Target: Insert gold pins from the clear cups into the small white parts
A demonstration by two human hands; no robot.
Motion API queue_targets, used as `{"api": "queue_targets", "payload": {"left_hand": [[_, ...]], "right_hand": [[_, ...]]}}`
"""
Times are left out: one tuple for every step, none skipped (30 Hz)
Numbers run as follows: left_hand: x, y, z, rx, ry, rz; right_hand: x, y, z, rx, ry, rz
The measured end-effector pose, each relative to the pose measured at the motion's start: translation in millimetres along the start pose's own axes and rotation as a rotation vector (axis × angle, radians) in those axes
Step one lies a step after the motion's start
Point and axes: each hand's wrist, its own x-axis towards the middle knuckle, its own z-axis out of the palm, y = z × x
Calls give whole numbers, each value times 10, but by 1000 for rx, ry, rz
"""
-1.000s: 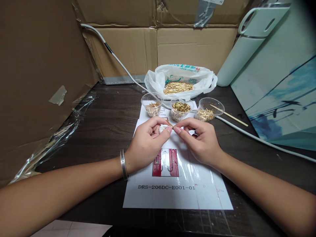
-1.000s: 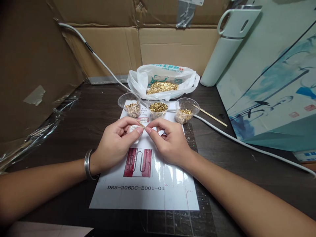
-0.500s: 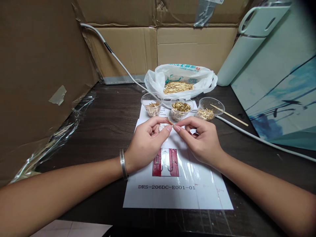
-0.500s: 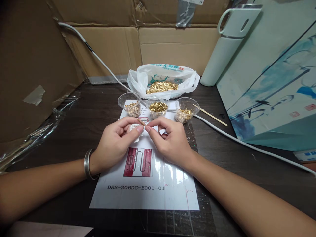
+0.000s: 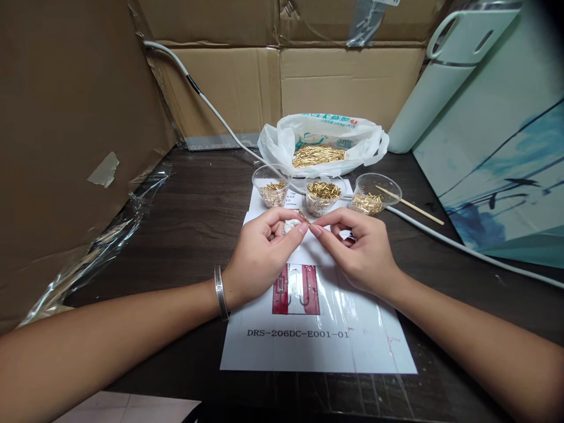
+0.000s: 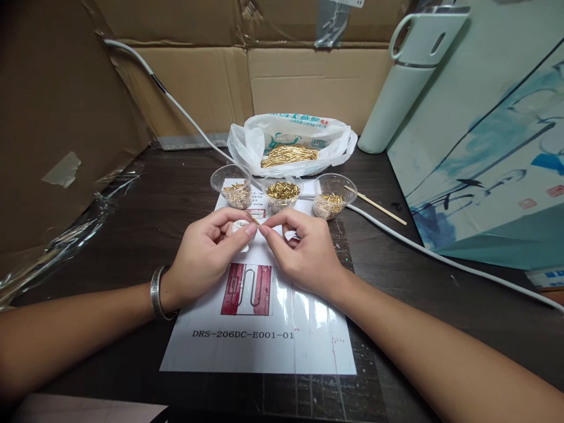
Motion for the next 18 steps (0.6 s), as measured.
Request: {"api": "queue_targets", "payload": {"left_hand": [[1,-2,1,0,2,2],[2,-4,2,-2,3,4],[2,-5,3,-7,4,5],[3,-5,4,-14,3,5],[3,-5,4,-21,4,6],[2,-5,5,-27,4,6],[1,-5,4,-32,4,7],[0,-5,4,-34,4,10],[-1,-5,3,-33,4,12],[-2,-5,2,-30,4,14],[-3,-6,1,-26,2,14],[-3,-6,0,-21,-1,13],[-3,-6,-1,-14,-3,13],[-3,-4,-2,-9,-5,14],[-2,-2,-2,-5,-7,15],[-1,1,-2,-4,-5,19],[0,4,-1,-6,-3,25],[1,8,0,-9,-2,33]], "right_hand": [[-2,-2,-2,-1,-1,2],[-5,-4,-4,-2,-2,2],[-7,-6,-7,-1,-5,4],[-10,-8,-9,0,-7,4],[-12,-9,-11,1,-11,6],[-13,-10,-13,1,-14,7],[-13,-11,-14,1,-16,8],[-12,-11,-14,0,-17,10],[-10,-12,-13,-2,-17,11],[-8,-12,-12,-3,-17,11],[-5,-12,-10,-4,-19,11],[-4,-12,-8,-5,-19,10],[-2,-13,-7,-7,-21,10],[-2,-13,-7,-8,-22,10],[-2,-14,-8,-7,-25,11],[-3,-16,-9,-4,-28,10],[-3,-16,-12,2,-34,9],[-3,-16,-15,10,-45,6]]}}
